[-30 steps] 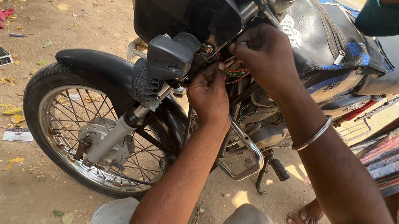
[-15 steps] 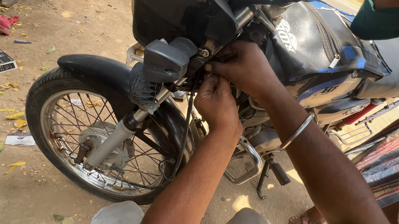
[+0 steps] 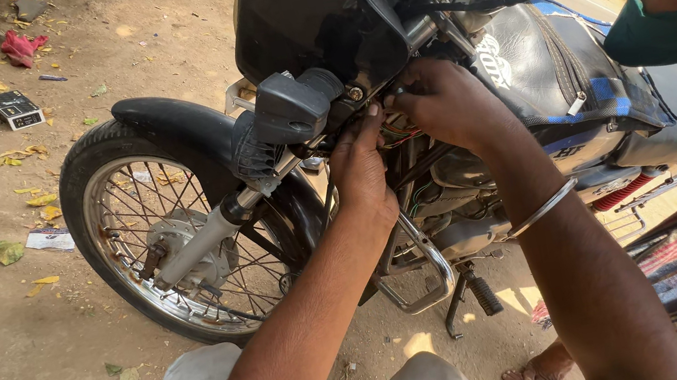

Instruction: The person manipulates wires on the front of a motorcycle. They use scissors to strip insulation from multiple wires and then twist the exposed ends together by hand.

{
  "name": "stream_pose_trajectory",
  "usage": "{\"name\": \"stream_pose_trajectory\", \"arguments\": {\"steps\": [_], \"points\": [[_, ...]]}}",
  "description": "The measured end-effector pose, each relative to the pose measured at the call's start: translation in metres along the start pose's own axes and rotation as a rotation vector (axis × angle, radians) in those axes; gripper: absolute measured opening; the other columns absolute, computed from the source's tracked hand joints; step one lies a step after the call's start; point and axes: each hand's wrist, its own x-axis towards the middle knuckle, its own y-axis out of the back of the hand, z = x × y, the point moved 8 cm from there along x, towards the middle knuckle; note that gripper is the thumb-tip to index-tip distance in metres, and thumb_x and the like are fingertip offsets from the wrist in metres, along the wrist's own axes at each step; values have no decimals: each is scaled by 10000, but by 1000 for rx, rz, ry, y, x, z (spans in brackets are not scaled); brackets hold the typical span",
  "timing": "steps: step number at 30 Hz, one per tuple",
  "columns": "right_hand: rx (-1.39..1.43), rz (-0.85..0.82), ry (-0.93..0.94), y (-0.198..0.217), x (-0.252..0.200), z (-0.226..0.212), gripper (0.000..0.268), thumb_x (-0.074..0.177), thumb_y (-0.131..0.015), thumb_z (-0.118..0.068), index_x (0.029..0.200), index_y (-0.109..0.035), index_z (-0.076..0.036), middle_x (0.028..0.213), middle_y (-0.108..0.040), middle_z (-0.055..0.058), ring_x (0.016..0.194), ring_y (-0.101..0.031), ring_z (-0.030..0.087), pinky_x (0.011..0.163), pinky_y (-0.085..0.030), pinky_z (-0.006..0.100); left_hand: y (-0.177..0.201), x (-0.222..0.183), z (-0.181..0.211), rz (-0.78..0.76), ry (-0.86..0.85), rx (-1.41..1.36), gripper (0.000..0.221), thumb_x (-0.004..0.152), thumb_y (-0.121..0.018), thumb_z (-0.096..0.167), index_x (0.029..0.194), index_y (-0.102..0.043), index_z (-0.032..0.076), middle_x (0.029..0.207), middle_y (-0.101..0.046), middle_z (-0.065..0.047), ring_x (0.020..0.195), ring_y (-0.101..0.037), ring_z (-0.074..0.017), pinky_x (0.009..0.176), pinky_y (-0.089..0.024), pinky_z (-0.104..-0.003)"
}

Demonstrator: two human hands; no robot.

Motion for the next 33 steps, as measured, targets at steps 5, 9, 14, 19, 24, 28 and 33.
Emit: {"name": "stream_pose_trajectory", "arguments": {"steps": [5, 9, 14, 19, 24, 28, 33], "points": [[-27, 86, 21, 7, -5, -6, 362, 871, -757, -282, 1104, -723, -6, 981, -755, 188, 914, -742, 282, 824, -555, 417, -10, -3, 7, -53, -54, -41, 44, 913, -706, 132, 949, -717, 109, 934, -726, 6, 958, -652, -110, 959, -483, -335], [-71, 194, 92, 10, -8, -13, 360, 877, -760, -242, 1118, -719, 22, 974, -748, 212, 904, -741, 316, 823, -561, 435, -4, -3, 10, -58, -157, 51, 76, 942, -720, 139, 970, -688, 76, 950, -702, -26, 981, -645, -125, 988, -477, -336], [38, 229, 168, 18, -11, -19, 333, 894, -773, -212, 1124, -719, 22, 1011, -756, 148, 877, -753, 250, 791, -581, 397, 0, -4, 10, -12, -235, 200, 92, 949, -704, 143, 980, -689, 57, 925, -707, -44, 919, -663, -119, 908, -512, -305], [529, -25, 75, -5, -10, -12, 323, 825, -832, -173, 1008, -689, 51, 877, -760, 95, 780, -756, 155, 740, -626, 325, -1, -14, 1, -26, -333, 168, 94, 976, -714, 145, 950, -690, 58, 930, -707, -35, 911, -652, -105, 870, -522, -302], [901, -136, -21, -25, -5, 6, 239, 922, -758, -145, 1034, -695, 58, 871, -713, 86, 760, -652, 147, 696, -527, 308, -5, -26, 1, -1, -327, 118, 98, 972, -706, 152, 961, -719, 56, 948, -726, -27, 932, -669, -97, 872, -538, -286], [1219, -216, -33, -22, -3, 11, 253, 883, -692, -139, 1026, -697, 69, 941, -758, 95, 857, -722, 158, 801, -602, 303, -12, -35, 6, -21, -304, 181, 140, 951, -679, 151, 1044, -736, 65, 972, -738, 3, 949, -680, -69, 880, -550, -254], [483, -32, 66, -30, 1, -9, 321, 823, -773, -154, 1058, -697, 50, 932, -761, 106, 837, -712, 162, 746, -583, 328, -17, -37, -1, -60, -317, 164, 154, 1020, -645, 101, 1051, -743, -14, 966, -701, -63, 920, -633, -109, 828, -499, -283]]}}
